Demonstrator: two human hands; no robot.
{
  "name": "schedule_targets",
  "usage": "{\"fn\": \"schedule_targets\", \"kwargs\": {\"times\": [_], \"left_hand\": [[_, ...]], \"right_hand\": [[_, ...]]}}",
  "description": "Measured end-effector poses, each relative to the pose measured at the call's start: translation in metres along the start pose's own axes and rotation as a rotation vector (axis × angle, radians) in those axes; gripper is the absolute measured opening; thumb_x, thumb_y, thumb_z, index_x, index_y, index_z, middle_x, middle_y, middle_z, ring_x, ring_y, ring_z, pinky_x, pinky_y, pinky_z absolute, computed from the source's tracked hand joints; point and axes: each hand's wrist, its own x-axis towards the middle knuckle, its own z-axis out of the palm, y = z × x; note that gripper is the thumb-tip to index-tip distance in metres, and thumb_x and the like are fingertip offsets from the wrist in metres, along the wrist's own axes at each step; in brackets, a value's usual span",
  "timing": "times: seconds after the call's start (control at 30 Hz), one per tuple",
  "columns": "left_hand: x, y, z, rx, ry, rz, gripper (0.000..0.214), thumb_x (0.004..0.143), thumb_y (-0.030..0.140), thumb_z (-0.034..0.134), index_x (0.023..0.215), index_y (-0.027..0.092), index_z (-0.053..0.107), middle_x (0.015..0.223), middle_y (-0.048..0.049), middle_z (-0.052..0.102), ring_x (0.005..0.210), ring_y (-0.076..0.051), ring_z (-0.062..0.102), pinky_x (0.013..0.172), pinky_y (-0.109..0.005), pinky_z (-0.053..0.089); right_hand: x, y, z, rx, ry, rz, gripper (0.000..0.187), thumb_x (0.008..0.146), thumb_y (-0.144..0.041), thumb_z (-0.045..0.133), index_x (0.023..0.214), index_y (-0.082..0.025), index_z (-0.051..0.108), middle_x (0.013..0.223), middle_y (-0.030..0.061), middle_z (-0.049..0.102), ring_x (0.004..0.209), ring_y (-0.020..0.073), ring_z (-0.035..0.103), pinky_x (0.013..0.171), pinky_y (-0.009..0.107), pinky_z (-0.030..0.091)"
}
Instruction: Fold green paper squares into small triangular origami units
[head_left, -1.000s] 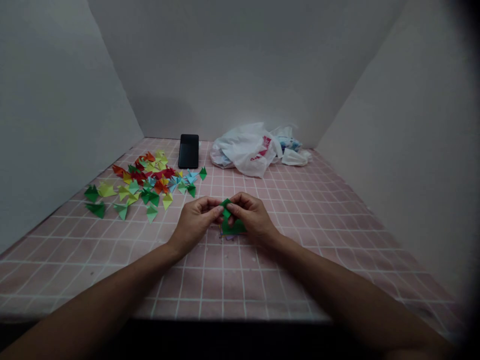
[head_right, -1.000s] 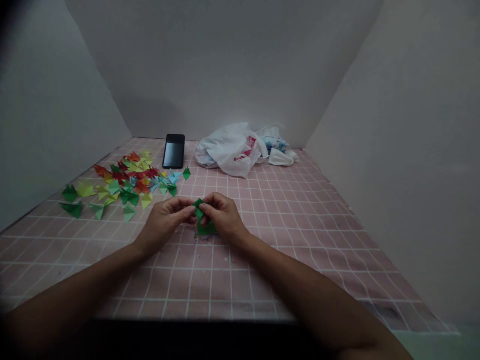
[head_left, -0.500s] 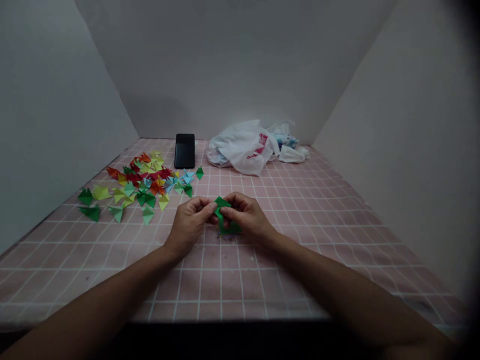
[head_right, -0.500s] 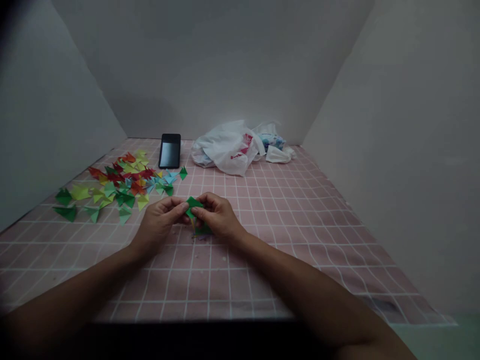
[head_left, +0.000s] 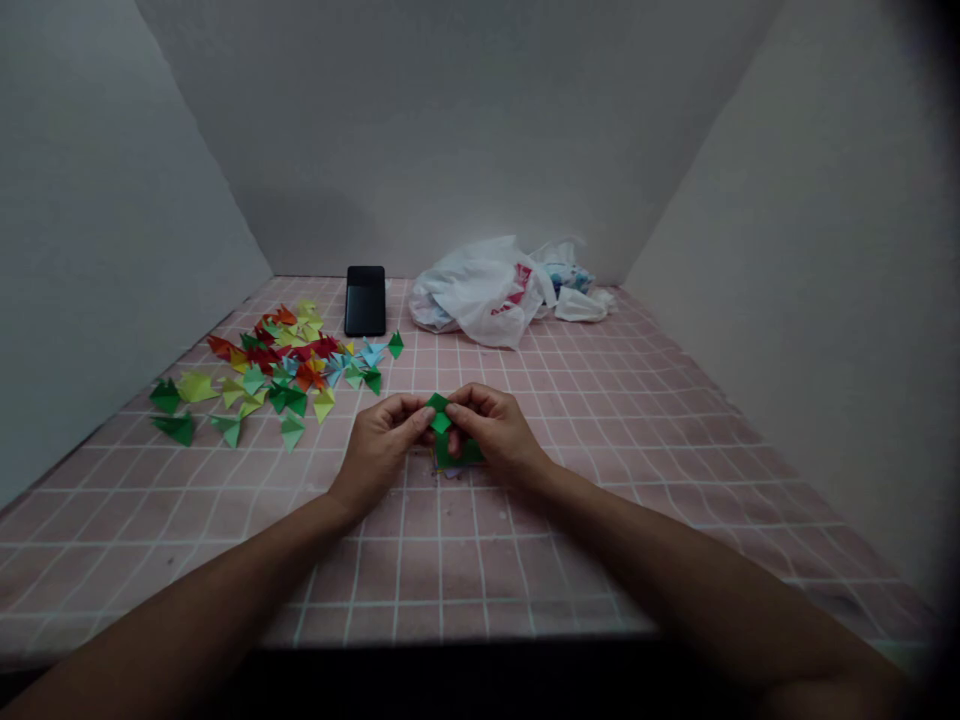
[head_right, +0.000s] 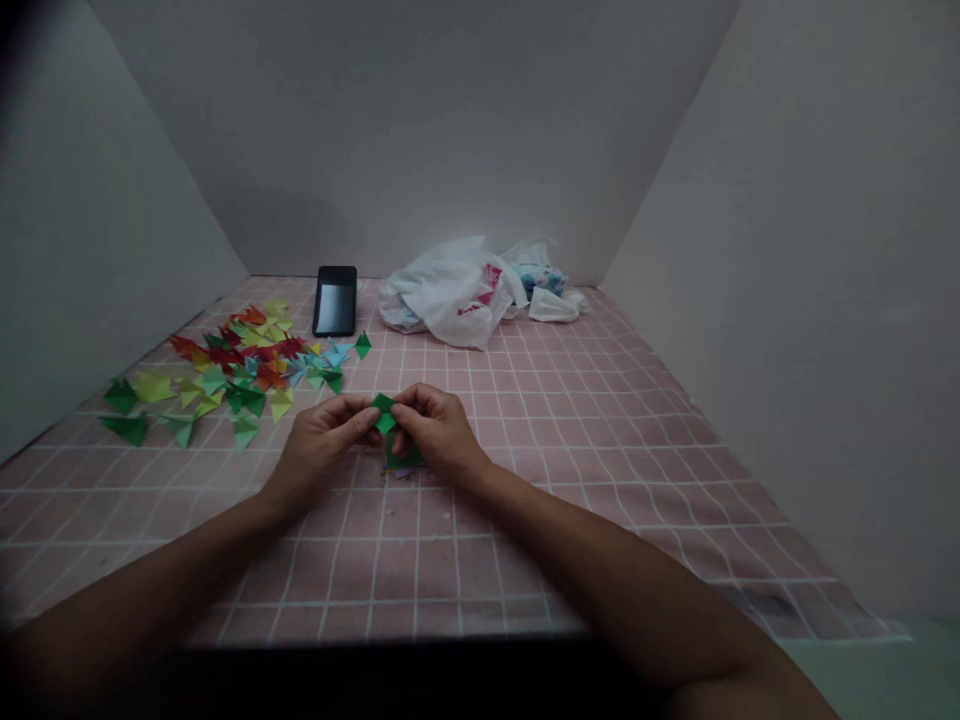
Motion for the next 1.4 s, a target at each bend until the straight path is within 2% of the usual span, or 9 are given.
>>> {"fn": "schedule_targets", "kwargs": {"times": [0.17,0.4,0.53,0.73,0.97,1.2,1.4], "left_hand": [[-0.0014,0.0015,-0.0006,0.014,0.016,0.018,0.026,0.076,0.039,0.079,0.082,0.014,0.074,0.075,-0.0019,0.072,0.065,-0.014,0.067,0.066,-0.027,0.057],[-0.0003,-0.0030,-0.0027,-0.049,0.054,0.006,0.029,0.077,0.041,0.079,0.085,0.015,0.073,0.076,-0.0019,0.073,0.066,-0.016,0.068,0.069,-0.029,0.058],[-0.0003,-0.0030,-0.0027,-0.034,0.040,0.011,0.026,0.079,0.039,0.078,0.084,0.014,0.072,0.074,-0.0014,0.071,0.065,-0.014,0.067,0.068,-0.027,0.057],[-0.0020,-0.0005,-0.0005,0.034,0.017,0.038,0.028,0.078,0.041,0.078,0.083,0.014,0.073,0.076,-0.0023,0.071,0.068,-0.015,0.068,0.067,-0.027,0.057],[-0.0023,-0.0030,0.0010,0.085,-0.029,0.045,0.028,0.078,0.043,0.077,0.083,0.016,0.074,0.076,-0.0010,0.070,0.064,-0.014,0.065,0.061,-0.024,0.056],[-0.0040,-0.0016,-0.0003,0.232,-0.051,0.123,0.024,0.086,0.041,0.068,0.082,0.017,0.073,0.072,-0.0009,0.067,0.064,-0.014,0.064,0.060,-0.023,0.053],[-0.0050,-0.0020,0.0000,0.253,-0.055,0.135,0.026,0.089,0.042,0.064,0.082,0.018,0.070,0.073,-0.0006,0.065,0.065,-0.015,0.063,0.060,-0.023,0.052]], "right_hand": [[-0.0023,-0.0020,0.0001,0.052,-0.021,0.007,0.034,0.088,-0.052,0.067,0.081,-0.020,0.062,0.053,-0.0027,0.066,0.045,0.0118,0.059,0.048,0.023,0.048],[-0.0019,-0.0035,-0.0013,0.090,-0.083,0.000,0.029,0.079,-0.042,0.079,0.092,-0.020,0.065,0.061,-0.0037,0.068,0.050,0.0115,0.062,0.053,0.024,0.050],[-0.0011,-0.0030,-0.0017,0.079,-0.100,0.007,0.028,0.078,-0.041,0.079,0.090,-0.020,0.065,0.059,-0.0035,0.068,0.049,0.0116,0.061,0.053,0.024,0.050],[-0.0015,-0.0019,-0.0017,0.027,-0.046,0.020,0.025,0.077,-0.039,0.079,0.083,-0.019,0.064,0.062,-0.0044,0.062,0.051,0.0101,0.055,0.052,0.023,0.045],[0.0012,0.0010,-0.0047,-0.252,0.073,-0.181,0.015,0.080,-0.031,0.072,0.074,-0.020,0.065,0.080,0.0018,0.061,0.075,0.0161,0.056,0.068,0.029,0.046],[0.0010,0.0010,-0.0053,-0.393,0.062,-0.329,0.016,0.086,-0.028,0.065,0.072,-0.021,0.061,0.085,0.0033,0.062,0.084,0.0190,0.059,0.079,0.035,0.046],[-0.0007,-0.0023,-0.0043,-0.470,0.052,-0.388,0.013,0.088,-0.026,0.063,0.076,-0.022,0.060,0.085,0.0036,0.061,0.083,0.0193,0.058,0.078,0.035,0.045]]}}
